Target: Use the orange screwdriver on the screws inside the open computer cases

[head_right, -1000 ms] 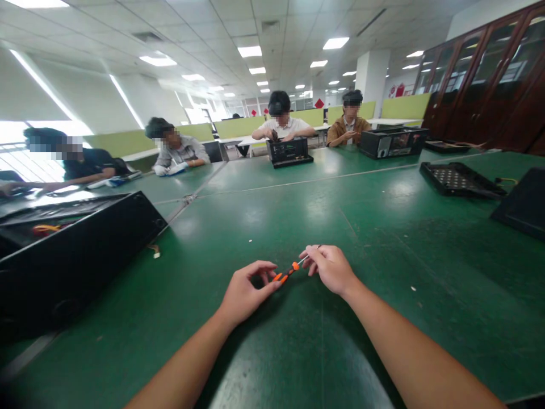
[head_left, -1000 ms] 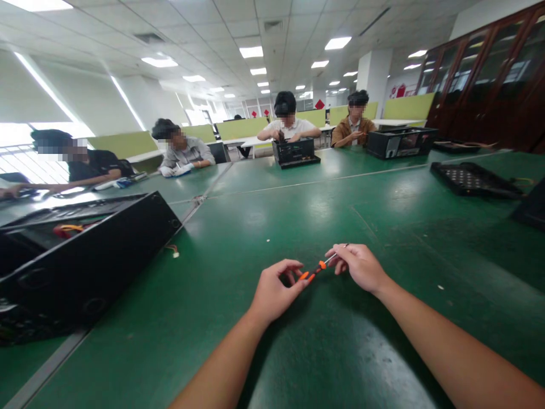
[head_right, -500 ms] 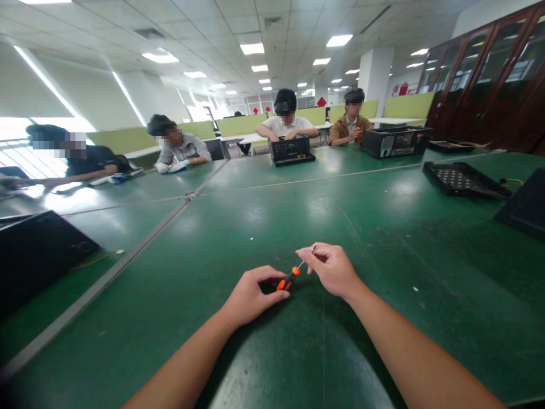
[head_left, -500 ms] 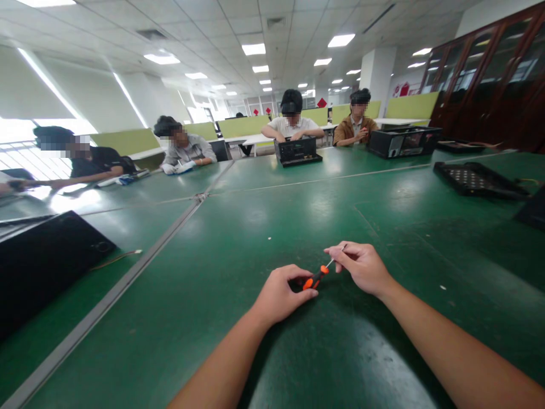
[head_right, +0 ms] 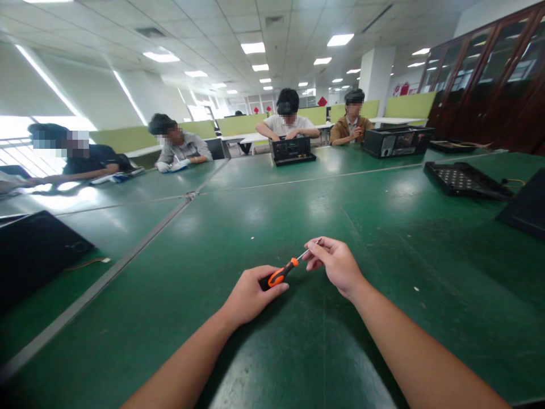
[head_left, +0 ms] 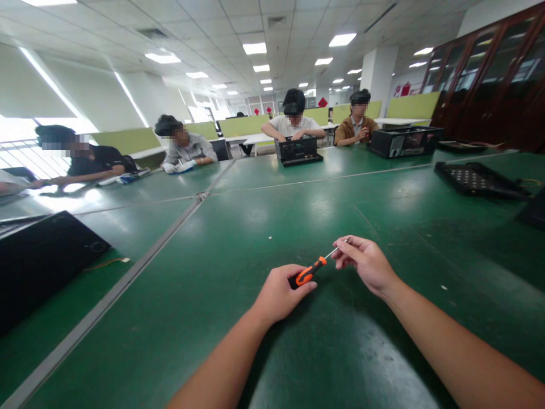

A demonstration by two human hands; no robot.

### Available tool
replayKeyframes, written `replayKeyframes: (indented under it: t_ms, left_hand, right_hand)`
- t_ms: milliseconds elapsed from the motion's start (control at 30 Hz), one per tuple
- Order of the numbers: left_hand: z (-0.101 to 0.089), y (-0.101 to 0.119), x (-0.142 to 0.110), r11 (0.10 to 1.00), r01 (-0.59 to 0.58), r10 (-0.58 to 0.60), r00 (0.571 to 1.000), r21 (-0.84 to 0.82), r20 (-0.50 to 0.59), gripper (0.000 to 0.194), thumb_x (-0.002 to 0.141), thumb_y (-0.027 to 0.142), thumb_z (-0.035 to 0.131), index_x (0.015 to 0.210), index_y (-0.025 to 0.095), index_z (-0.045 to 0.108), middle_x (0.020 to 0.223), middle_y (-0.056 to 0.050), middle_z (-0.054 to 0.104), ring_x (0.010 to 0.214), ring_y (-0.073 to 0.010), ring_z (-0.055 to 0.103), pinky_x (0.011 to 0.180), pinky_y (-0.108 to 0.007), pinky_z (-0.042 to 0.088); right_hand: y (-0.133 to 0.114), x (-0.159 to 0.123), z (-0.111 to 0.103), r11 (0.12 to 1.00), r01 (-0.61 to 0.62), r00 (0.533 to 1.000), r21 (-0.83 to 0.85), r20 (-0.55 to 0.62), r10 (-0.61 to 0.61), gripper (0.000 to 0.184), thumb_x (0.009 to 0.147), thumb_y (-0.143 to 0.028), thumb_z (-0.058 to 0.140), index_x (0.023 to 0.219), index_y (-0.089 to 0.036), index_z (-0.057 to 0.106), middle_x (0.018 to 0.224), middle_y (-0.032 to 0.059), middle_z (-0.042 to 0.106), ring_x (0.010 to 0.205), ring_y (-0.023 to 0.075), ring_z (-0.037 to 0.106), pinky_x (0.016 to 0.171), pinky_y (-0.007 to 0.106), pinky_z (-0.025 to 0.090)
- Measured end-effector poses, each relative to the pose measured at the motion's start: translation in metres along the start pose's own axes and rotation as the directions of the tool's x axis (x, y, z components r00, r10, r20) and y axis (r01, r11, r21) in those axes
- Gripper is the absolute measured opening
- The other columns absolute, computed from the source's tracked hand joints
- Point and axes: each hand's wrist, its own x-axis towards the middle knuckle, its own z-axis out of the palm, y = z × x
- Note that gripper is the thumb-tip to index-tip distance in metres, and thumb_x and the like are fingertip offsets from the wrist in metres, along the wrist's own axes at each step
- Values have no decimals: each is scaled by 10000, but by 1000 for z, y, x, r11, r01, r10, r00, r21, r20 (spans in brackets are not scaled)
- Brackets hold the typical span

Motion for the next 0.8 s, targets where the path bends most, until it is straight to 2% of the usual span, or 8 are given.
replayKeyframes:
  t_ms: [133, 200, 300, 400, 500, 600, 700, 800]
  left_hand:
    - [-5, -4, 2, 989, 52, -80, 978, -142, -195, 274, 794, 352, 713, 1029, 213, 729, 1003, -35, 761, 919, -220, 689, 881, -329, 499]
    - [-7, -8, 3, 967, 54, -131, 944, -249, -301, 341, 779, 374, 727, 1065, 190, 709, 1009, -58, 757, 923, -228, 689, 882, -340, 507]
    - [-7, -12, 3, 915, 19, -178, 916, -403, -359, 399, 774, 392, 736, 1098, 167, 677, 933, -61, 749, 845, -204, 689, 815, -311, 522]
    - [-5, -10, 1, 912, 0, -163, 918, -411, -362, 381, 778, 383, 737, 1085, 165, 677, 886, -50, 734, 794, -181, 676, 779, -288, 517]
    - [-5, -5, -2, 935, -29, -111, 923, -354, -368, 340, 789, 378, 722, 1056, 172, 688, 931, -58, 736, 838, -193, 681, 811, -301, 515]
    - [-6, -3, -3, 970, -17, -69, 938, -243, -340, 288, 808, 373, 696, 1031, 190, 696, 968, -55, 741, 891, -210, 684, 861, -331, 508]
    - [-5, -5, 0, 998, 30, -42, 975, -58, -218, 208, 797, 337, 706, 965, 215, 721, 937, -43, 749, 872, -214, 682, 836, -344, 511]
    - [-2, -8, 3, 996, -26, 33, 997, 89, -74, 138, 763, 277, 739, 894, 236, 750, 903, -36, 748, 861, -214, 667, 815, -343, 509]
  right_hand:
    - [6, 5, -6, 987, -34, 999, -158, 28, 38, 326, 804, -475, 685, 850, -152, 683, 740, 58, 712, 568, 144, 609, 550, 266, 459]
    - [8, 4, -7, 964, -26, 992, -266, 110, 57, 271, 784, -421, 709, 817, -153, 726, 694, 47, 705, 566, 152, 604, 550, 271, 452]
    - [9, 1, -3, 902, 70, 966, -425, 253, 44, 131, 763, -322, 728, 787, -202, 777, 702, 32, 721, 645, 181, 633, 634, 304, 461]
    - [8, -3, 3, 817, 217, 941, -534, 337, -29, 49, 746, -244, 749, 762, -262, 792, 775, 17, 730, 785, 204, 632, 764, 337, 440]
    - [8, -4, 3, 741, 304, 928, -599, 361, -89, 77, 752, -209, 757, 763, -276, 794, 763, 14, 693, 799, 200, 606, 762, 339, 415]
    - [7, -3, -1, 689, 334, 932, -643, 335, -139, 83, 765, -196, 752, 765, -271, 787, 785, 15, 661, 802, 194, 594, 757, 339, 411]
    - [3, -2, -6, 664, 343, 938, -665, 283, -201, 50, 773, -213, 752, 756, -256, 771, 871, 26, 642, 868, 199, 589, 802, 345, 422]
    - [-3, -4, -7, 658, 366, 931, -658, 264, -253, 38, 785, -233, 750, 752, -250, 757, 920, 24, 628, 906, 187, 591, 839, 332, 436]
